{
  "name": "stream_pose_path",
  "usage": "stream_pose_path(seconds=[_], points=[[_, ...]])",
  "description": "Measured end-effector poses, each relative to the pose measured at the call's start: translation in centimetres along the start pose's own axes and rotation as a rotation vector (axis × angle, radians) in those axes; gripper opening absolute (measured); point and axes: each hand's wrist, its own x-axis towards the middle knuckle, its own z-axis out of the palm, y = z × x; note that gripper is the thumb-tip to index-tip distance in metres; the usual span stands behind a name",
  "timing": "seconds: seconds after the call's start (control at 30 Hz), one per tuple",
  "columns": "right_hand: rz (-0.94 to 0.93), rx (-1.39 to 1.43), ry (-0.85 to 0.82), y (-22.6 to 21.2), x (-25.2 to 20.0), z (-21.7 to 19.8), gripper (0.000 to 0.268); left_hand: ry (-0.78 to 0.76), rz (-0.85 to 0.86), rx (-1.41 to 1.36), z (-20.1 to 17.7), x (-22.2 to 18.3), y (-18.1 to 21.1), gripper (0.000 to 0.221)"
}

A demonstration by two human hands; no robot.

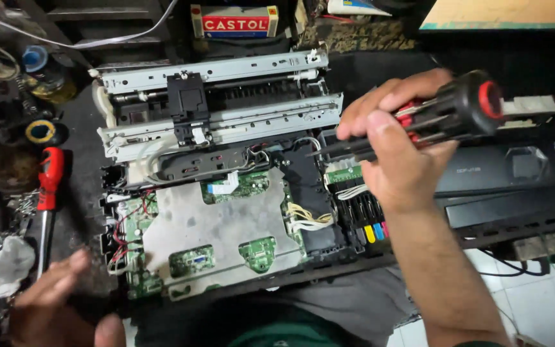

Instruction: Reassembling a printer by connecting internal ribbon cables and installing a metal EMI shield using a screwdriver.

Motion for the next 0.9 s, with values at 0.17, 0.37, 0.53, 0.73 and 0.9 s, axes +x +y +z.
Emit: stream_pose_path(seconds=[0.17,0.37,0.53,0.73,0.9], points=[[0.051,-0.013,-0.026,1.6,0.6,0.6,0.015,-0.016,0.17,-0.166,-0.2,-3.3,-7.7,0.096],[0.161,-0.053,-0.15,2.8,-0.1,0.9,0.017,-0.137,-0.096,-0.051,-3.7,-5.9,-7.2,0.067],[0.189,-0.086,-0.15,3.5,0.2,1.2,0.02,-0.137,-0.879,-0.552,-7.6,-11.7,-11.8,0.047],[0.148,-0.061,-0.166,3.8,0.2,1.3,0.019,-0.321,-0.054,-0.263,-5.2,-6.8,-9.4,0.037],[0.111,-0.065,-0.181,2.8,-0.2,1.8,0.018,0.085,-0.071,-0.058,1.8,-1.4,1.3,0.086]])
